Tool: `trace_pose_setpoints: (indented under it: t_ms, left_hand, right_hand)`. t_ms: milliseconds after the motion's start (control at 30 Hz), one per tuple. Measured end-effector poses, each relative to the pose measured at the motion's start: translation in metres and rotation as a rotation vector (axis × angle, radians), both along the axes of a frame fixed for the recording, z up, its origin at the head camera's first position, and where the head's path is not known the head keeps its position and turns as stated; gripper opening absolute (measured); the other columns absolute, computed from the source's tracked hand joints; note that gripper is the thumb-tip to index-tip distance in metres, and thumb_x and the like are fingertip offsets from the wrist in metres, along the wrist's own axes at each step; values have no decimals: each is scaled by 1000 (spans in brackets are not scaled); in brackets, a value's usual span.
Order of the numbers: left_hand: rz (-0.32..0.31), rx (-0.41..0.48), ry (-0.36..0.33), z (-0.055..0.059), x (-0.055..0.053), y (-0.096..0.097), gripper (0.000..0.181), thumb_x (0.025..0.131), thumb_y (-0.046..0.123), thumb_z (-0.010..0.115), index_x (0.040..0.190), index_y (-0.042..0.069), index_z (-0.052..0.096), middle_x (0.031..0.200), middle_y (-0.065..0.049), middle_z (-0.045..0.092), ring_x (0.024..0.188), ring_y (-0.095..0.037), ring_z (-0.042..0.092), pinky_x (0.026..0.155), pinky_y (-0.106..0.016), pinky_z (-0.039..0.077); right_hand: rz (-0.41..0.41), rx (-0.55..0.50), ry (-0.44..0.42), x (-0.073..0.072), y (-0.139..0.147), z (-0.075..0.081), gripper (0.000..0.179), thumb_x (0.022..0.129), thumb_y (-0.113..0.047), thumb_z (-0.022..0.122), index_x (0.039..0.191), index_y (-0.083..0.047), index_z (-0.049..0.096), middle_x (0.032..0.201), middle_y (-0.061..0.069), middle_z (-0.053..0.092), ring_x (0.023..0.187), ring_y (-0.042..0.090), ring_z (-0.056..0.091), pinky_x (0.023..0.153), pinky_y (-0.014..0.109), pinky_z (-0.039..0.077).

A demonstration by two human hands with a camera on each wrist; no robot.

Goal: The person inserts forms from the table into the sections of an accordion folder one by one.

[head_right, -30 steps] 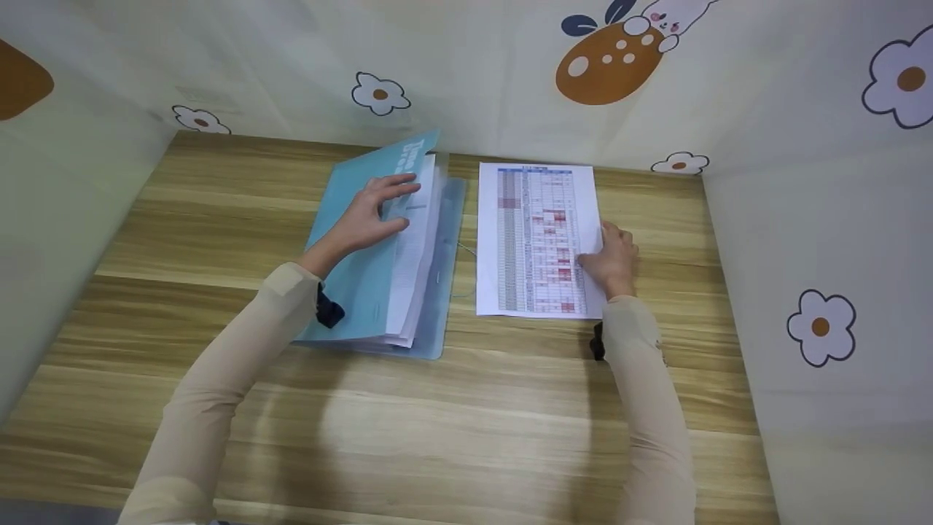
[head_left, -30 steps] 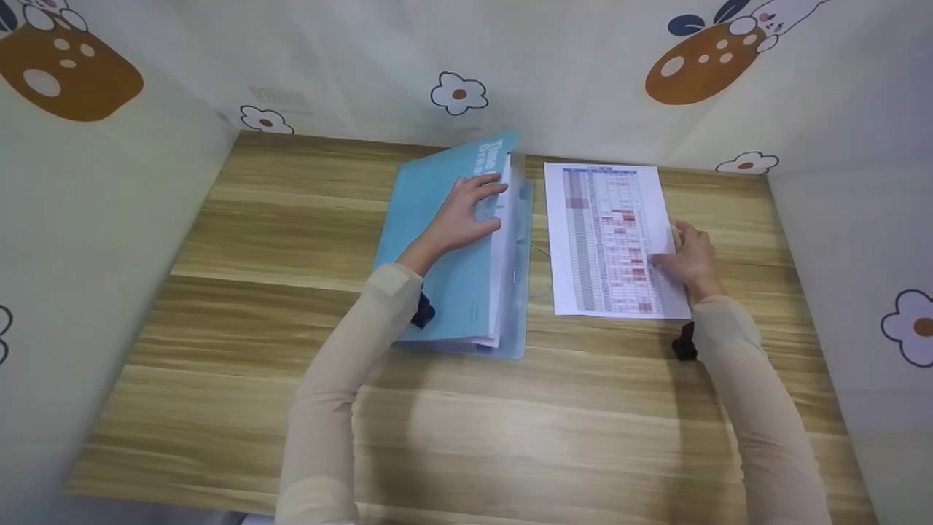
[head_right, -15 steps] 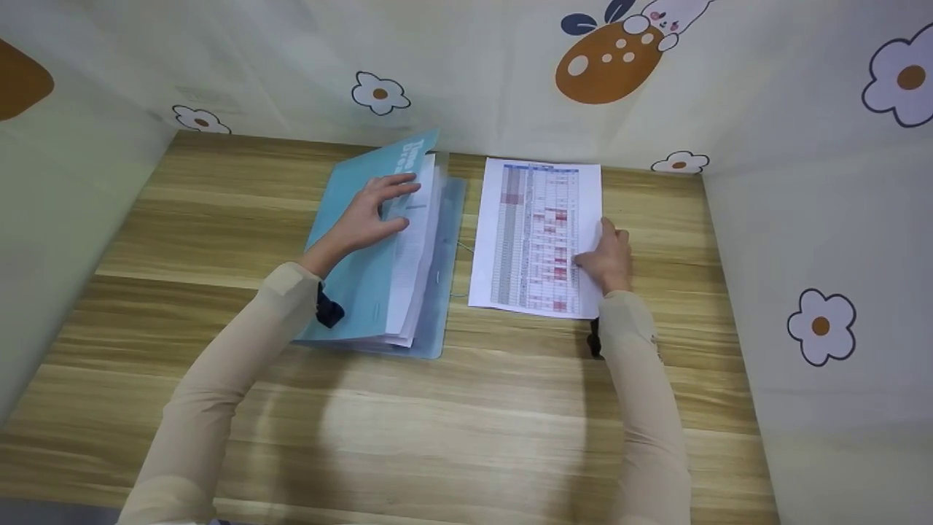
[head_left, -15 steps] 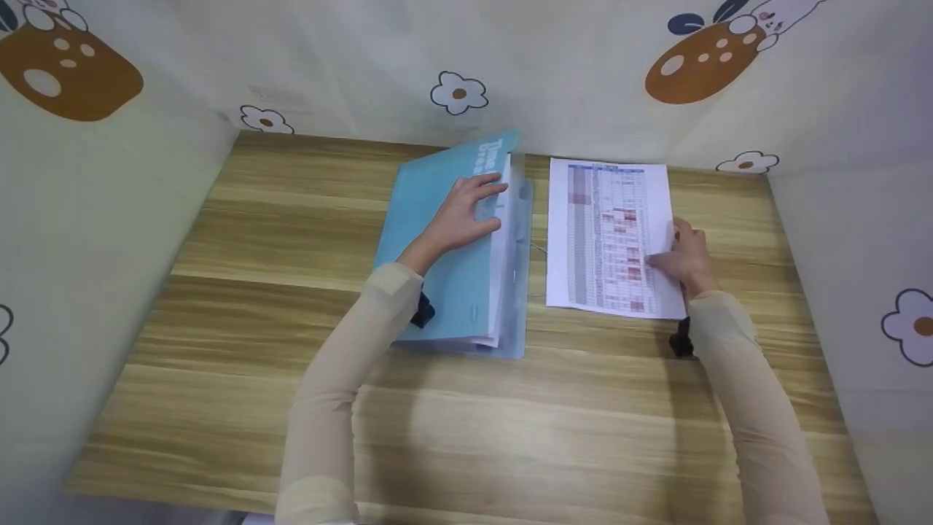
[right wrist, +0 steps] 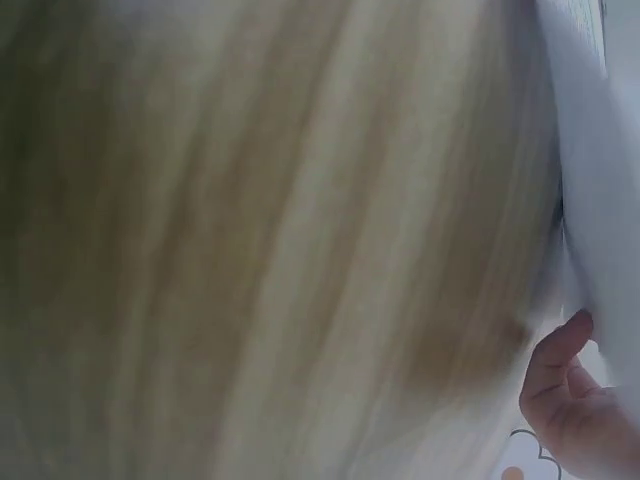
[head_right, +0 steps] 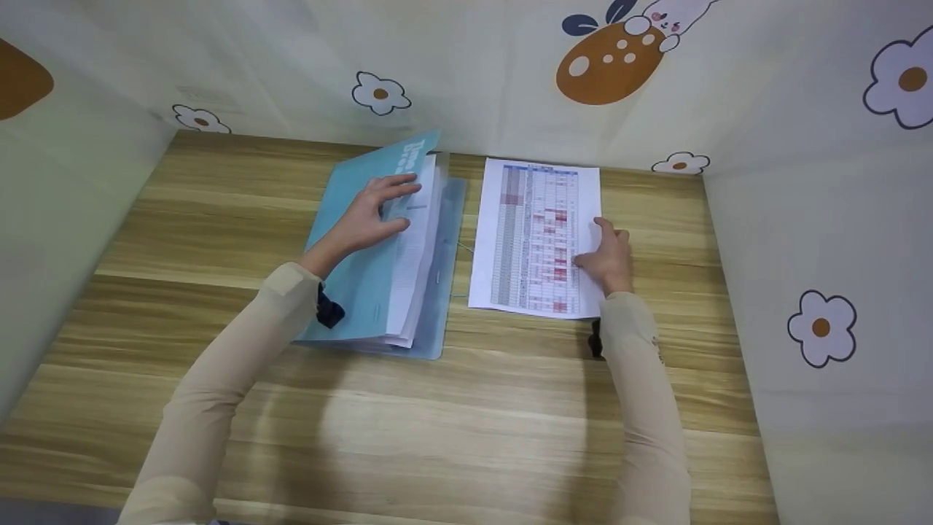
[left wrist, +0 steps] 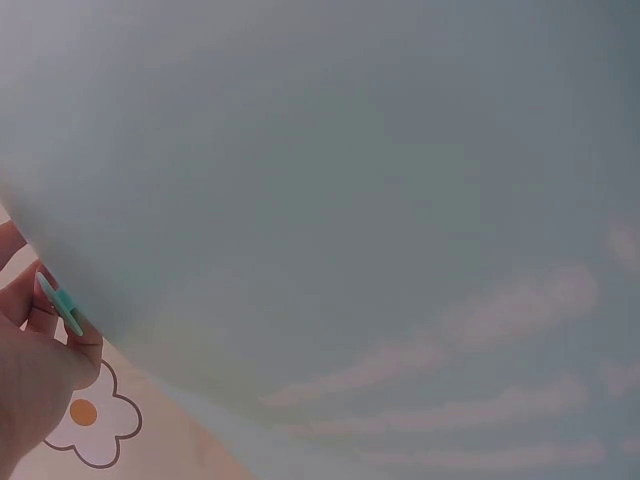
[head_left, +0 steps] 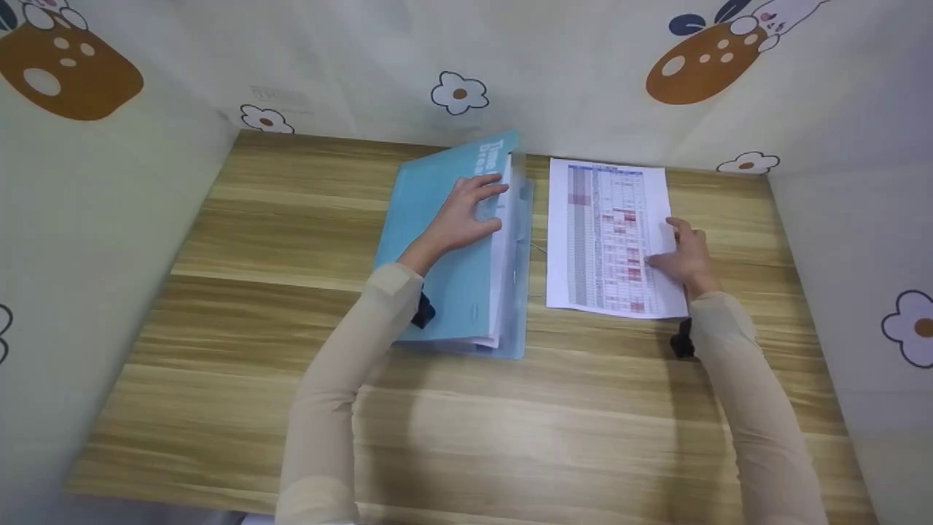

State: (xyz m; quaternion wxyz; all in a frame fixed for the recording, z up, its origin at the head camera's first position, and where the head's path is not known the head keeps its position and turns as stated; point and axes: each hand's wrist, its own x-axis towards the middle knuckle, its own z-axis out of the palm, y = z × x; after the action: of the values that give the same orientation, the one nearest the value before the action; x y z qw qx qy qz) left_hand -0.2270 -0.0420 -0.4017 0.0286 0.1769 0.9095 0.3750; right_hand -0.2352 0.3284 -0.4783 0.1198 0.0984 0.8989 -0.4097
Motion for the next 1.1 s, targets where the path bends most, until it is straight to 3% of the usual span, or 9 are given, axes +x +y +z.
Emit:
trace_pose_setpoints:
  t_ms: [233,400,533,667,967,1100]
  left_hand:
    - [-17,0,18,1,0,-1,51,76,20,59,126,13,50,136,1,34,119,-16,27,94,-35,29]
    - [-28,-9,25,2,-1,-1,51,76,18,58,126,12,50,136,0,35,117,-16,29,93,-33,30]
    - [-15,-17,4,3,0,-1,53,75,21,59,127,14,49,137,1,33,119,-15,27,94,-34,29]
    - [-4,-16,-5,2,1,-1,54,75,24,60,128,16,48,137,4,32,121,-14,26,95,-34,28]
    - [5,-12,-14,2,2,-1,55,75,26,60,128,18,48,138,6,31,121,-13,25,96,-35,27]
    - [7,-15,-25,3,1,-1,54,76,25,60,128,19,48,138,6,30,122,-13,24,97,-37,26]
  right_hand:
    - [5,-8,12,1,3,-2,78,72,1,64,137,-2,22,128,29,23,115,40,30,96,45,25]
    - [20,-119,14,1,7,-4,75,75,1,61,138,1,19,133,27,25,116,36,31,94,40,29]
    - [46,-244,-9,3,10,-2,70,80,1,57,137,1,18,131,24,28,109,30,38,83,31,39]
    - [72,-305,-33,3,15,2,67,82,-3,56,138,0,20,131,22,28,107,26,39,76,22,41]
    - [169,-379,-108,0,32,-3,74,78,-12,63,139,-5,23,135,17,27,105,15,41,80,20,38]
    - [193,-389,-148,3,32,1,75,78,-9,61,139,0,18,136,22,24,108,20,40,82,22,38]
